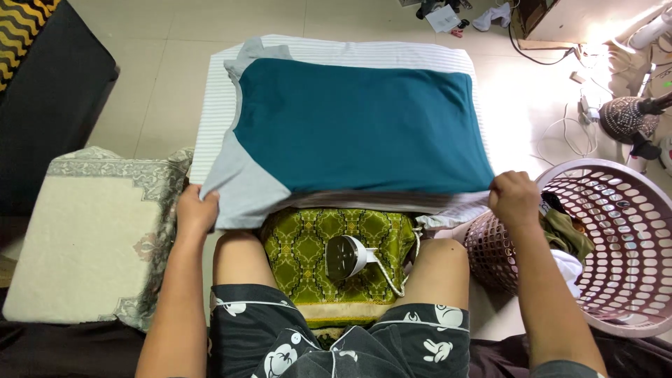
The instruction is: The person irons a teal and gray t-shirt on a striped cloth laid on the floor, then folds it neatly. They smooth the fabric, iron the body and sleeves, fold the shirt in half, and place the folded shirt on a nearby cushion.
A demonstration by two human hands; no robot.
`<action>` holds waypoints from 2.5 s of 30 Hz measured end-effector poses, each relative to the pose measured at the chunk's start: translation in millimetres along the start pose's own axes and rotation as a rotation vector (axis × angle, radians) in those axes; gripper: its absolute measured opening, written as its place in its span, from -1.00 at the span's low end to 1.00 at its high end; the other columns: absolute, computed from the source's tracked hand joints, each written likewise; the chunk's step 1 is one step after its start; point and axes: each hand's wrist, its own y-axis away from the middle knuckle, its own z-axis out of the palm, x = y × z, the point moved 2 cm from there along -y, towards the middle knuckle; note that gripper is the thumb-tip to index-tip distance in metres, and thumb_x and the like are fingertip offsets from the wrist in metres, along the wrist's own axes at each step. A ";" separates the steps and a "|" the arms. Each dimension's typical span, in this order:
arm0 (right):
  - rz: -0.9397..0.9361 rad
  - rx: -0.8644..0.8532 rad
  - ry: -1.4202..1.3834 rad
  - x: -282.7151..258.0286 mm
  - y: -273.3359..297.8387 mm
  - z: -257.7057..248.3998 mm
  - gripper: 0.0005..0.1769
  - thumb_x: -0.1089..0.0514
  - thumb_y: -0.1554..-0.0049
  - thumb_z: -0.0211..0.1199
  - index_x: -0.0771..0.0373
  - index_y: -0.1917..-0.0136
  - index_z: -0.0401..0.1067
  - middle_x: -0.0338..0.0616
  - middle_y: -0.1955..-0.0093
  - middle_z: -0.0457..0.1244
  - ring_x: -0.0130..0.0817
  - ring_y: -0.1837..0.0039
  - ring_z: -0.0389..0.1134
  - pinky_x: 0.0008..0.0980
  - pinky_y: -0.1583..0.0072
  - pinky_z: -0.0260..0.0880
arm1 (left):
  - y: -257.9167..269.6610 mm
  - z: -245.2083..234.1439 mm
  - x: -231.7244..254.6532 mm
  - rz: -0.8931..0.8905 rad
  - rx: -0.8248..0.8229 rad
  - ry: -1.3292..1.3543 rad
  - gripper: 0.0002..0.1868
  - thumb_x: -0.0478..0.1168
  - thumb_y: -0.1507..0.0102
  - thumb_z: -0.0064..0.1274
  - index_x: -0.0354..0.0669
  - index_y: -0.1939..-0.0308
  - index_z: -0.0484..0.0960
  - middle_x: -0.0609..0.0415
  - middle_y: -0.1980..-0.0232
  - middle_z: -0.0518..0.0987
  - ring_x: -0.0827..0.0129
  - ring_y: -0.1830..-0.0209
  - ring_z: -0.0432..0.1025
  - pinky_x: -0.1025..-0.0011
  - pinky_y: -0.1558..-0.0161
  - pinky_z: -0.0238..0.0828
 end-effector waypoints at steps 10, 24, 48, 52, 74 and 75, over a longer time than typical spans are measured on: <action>0.265 -0.447 0.138 -5.8 26.7 45.5 -0.90 0.22 -0.04 0.27 0.07 0.24 0.59 -0.20 0.04 0.41 -0.13 -0.11 0.37 -0.14 -0.12 0.37 | -7.8 13.0 15.1 -0.272 -0.508 -0.718 -0.32 0.08 -0.09 0.31 -0.18 -0.20 0.59 -0.19 -0.24 0.59 -0.01 -0.26 0.50 0.11 -0.24 0.45; 0.758 -0.272 -0.186 -16.3 -74.8 105.8 -0.50 0.05 -0.17 0.25 0.18 -0.36 0.44 0.05 -0.32 0.31 0.12 -0.36 0.25 -0.02 -0.34 0.26 | -113.5 100.0 56.3 -0.199 0.056 -0.368 -0.22 -0.14 -0.24 0.19 -0.34 -0.44 0.19 -0.24 -0.46 0.24 -0.10 -0.46 0.14 0.00 -0.37 0.17; 0.415 -0.402 -0.032 -51.7 -77.7 118.4 -0.08 -0.40 -0.22 0.05 0.20 -0.61 0.01 0.05 -0.67 -0.15 0.15 -0.66 -0.28 0.47 -0.42 -0.31 | -67.7 243.1 151.7 0.412 -0.323 -0.654 -0.13 0.25 -0.39 -0.30 -0.16 -0.62 -0.14 -0.07 -0.70 -0.25 0.03 -0.69 -0.40 -0.30 -0.50 -0.43; 0.027 -0.187 -0.348 -70.7 -56.2 79.7 -0.28 -0.14 -0.18 0.25 0.22 -0.50 0.28 0.07 -0.57 0.12 0.11 -0.64 0.03 0.12 -0.54 0.03 | -66.0 206.0 129.0 0.326 -0.204 -0.601 -0.08 0.23 -0.37 -0.26 -0.25 -0.62 -0.15 -0.13 -0.70 -0.28 0.01 -0.69 -0.43 -0.33 -0.46 -0.42; -0.134 -0.118 -0.242 -107.0 2.7 14.7 -0.72 0.26 0.02 0.35 0.22 -0.02 0.54 -0.12 -0.05 0.36 -0.09 -0.05 0.36 -0.18 -0.11 0.41 | 14.2 31.8 20.0 -0.424 -0.399 -0.573 -0.30 0.14 -0.11 0.34 -0.27 -0.17 0.64 -0.22 -0.27 0.52 -0.08 -0.30 0.39 0.07 -0.23 0.37; -0.130 -0.115 -0.224 -107.0 2.1 15.5 -0.72 0.26 0.03 0.35 0.21 -0.01 0.54 -0.13 -0.04 0.36 -0.10 -0.04 0.36 -0.18 -0.10 0.41 | 17.9 29.0 16.6 -0.404 -0.415 -0.499 -0.33 0.12 -0.10 0.33 -0.23 -0.15 0.67 -0.22 -0.22 0.56 -0.07 -0.24 0.45 0.10 -0.21 0.39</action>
